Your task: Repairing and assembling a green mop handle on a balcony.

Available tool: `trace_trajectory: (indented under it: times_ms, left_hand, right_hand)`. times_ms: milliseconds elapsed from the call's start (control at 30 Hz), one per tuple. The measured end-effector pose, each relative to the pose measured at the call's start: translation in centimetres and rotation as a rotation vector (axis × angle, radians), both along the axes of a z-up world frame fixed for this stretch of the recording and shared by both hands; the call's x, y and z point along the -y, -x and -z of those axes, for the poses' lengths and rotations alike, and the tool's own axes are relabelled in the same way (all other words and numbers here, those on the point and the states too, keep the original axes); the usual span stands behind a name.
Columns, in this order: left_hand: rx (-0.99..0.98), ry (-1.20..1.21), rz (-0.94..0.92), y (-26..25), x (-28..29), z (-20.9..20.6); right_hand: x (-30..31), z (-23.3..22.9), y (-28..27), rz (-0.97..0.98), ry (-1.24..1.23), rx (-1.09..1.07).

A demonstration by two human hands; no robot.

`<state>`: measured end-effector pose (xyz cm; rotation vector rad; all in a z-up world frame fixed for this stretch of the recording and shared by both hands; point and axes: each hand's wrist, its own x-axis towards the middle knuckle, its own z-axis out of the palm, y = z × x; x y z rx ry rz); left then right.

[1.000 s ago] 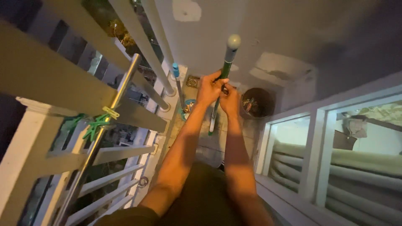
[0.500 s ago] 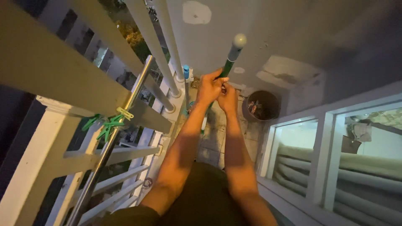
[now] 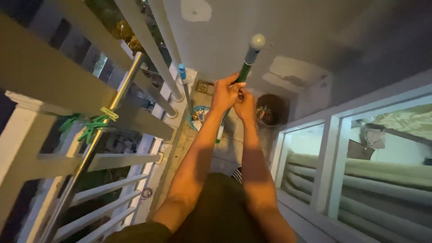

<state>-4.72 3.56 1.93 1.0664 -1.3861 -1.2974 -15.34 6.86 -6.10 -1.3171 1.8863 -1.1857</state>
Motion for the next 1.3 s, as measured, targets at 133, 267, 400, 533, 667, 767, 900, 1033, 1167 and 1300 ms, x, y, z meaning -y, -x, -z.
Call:
trace_trajectory:
  times_ms: [133,267,400,533,667,767,900,1033,1167,1300]
  left_hand:
    - [0.028,0.174,-0.016,2.9,-1.0,0.9]
    - [-0.092,0.082,0.059,6.0,-1.7,1.6]
    - [-0.088,-0.033,0.064,7.6,-3.4,-0.7]
    - [-0.116,0.231,0.049,9.3,-2.5,4.1]
    - [0.038,0.173,0.041,8.9,-3.6,1.7]
    - [0.016,0.169,0.040,8.7,-2.9,2.4]
    - [0.023,0.064,0.061,6.9,-2.6,1.6]
    - [-0.119,0.006,0.098,4.6,-1.5,1.5]
    - [0.012,0.058,0.085,1.5,-0.5,0.3]
    - [-0.007,0.186,0.062,-1.2,1.9,4.1]
  right_hand:
    - [-1.7,-1.7,2.6,0.004,0.050,-0.045]
    - [-2.9,-1.8,5.6,0.075,0.011,-0.066]
    - [-3.8,-1.8,7.9,0.066,-0.011,-0.092]
    - [-4.5,-1.8,9.0,0.062,-0.032,-0.093]
    - [-4.9,-1.0,9.2,0.100,-0.060,-0.056]
    - [-4.4,-0.4,8.9,0.097,-0.037,-0.041]
    - [-3.9,0.0,7.3,0.118,-0.003,-0.081]
    - [-3.0,-1.6,4.4,0.085,-0.002,-0.040]
    - [-1.7,-1.1,1.4,0.116,-0.017,-0.109]
    - [-0.3,-2.8,-2.1,0.084,-0.002,-0.084]
